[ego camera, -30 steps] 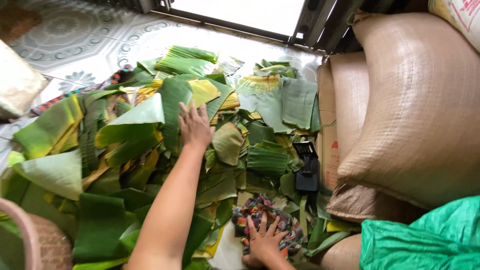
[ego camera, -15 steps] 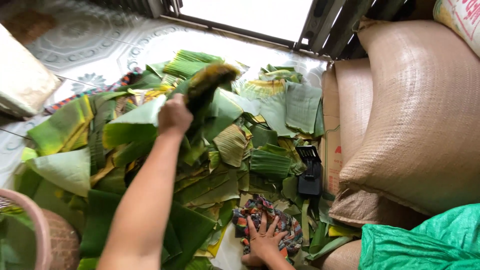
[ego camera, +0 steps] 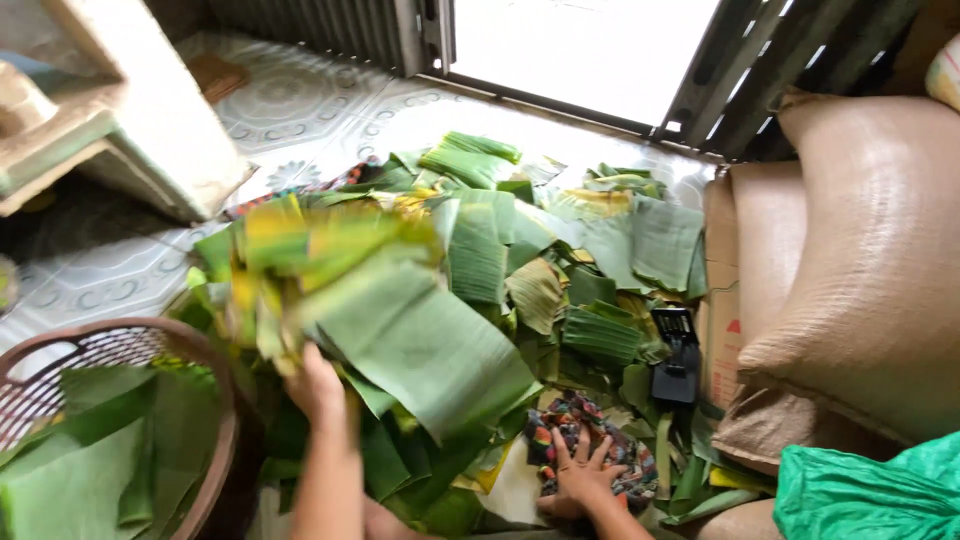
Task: Cleaning banana leaves by wiping them with a cloth and placing them into a basket.
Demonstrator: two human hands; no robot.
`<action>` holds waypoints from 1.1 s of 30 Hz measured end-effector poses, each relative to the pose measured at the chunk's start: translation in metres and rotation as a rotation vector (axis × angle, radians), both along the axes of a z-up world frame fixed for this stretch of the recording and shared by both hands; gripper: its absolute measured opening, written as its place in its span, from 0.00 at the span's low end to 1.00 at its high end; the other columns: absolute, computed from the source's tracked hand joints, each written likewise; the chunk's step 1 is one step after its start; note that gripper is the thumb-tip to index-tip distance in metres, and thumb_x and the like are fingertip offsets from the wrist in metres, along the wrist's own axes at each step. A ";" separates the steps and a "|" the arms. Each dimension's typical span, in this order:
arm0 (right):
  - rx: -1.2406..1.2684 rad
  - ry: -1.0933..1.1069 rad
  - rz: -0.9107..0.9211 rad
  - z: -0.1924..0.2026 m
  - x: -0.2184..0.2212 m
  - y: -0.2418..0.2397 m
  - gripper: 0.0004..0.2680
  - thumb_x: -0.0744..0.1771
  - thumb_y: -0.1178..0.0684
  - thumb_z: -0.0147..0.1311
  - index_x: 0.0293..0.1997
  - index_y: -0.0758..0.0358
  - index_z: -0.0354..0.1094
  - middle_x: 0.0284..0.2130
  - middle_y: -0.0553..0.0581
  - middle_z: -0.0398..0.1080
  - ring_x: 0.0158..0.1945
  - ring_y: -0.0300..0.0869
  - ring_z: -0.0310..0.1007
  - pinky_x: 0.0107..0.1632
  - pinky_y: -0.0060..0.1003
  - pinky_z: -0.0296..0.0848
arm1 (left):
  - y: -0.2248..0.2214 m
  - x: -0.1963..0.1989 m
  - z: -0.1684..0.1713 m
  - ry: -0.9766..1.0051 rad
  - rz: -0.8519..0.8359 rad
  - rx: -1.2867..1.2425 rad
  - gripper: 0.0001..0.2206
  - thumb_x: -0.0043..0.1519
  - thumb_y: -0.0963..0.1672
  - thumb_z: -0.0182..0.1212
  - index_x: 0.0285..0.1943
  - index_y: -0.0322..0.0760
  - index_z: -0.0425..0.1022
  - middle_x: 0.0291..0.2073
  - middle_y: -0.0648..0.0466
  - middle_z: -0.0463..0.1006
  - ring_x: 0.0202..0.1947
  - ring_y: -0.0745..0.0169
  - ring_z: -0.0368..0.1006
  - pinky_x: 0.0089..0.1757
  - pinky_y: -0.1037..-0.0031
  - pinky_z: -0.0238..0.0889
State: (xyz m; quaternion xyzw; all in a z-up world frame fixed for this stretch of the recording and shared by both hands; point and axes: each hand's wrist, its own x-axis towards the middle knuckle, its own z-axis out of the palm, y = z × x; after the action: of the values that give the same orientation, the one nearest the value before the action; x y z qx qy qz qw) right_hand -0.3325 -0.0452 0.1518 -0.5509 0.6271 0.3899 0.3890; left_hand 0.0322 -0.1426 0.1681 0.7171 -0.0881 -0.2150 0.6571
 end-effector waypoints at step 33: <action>-0.145 0.047 0.038 -0.028 -0.004 0.008 0.46 0.64 0.25 0.57 0.77 0.30 0.06 0.76 0.64 0.03 0.76 0.77 0.07 0.67 0.77 0.39 | 0.076 -0.050 0.030 -0.406 -0.433 -0.208 0.10 0.65 0.45 0.54 0.45 0.35 0.60 0.40 0.52 0.61 0.40 0.62 0.56 0.40 0.74 0.50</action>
State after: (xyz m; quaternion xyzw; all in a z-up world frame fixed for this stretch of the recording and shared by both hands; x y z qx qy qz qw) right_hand -0.3364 -0.0369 0.1240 -0.5800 0.6521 0.3634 0.3260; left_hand -0.0177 -0.0662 0.1980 0.6390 -0.3898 -0.1922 0.6347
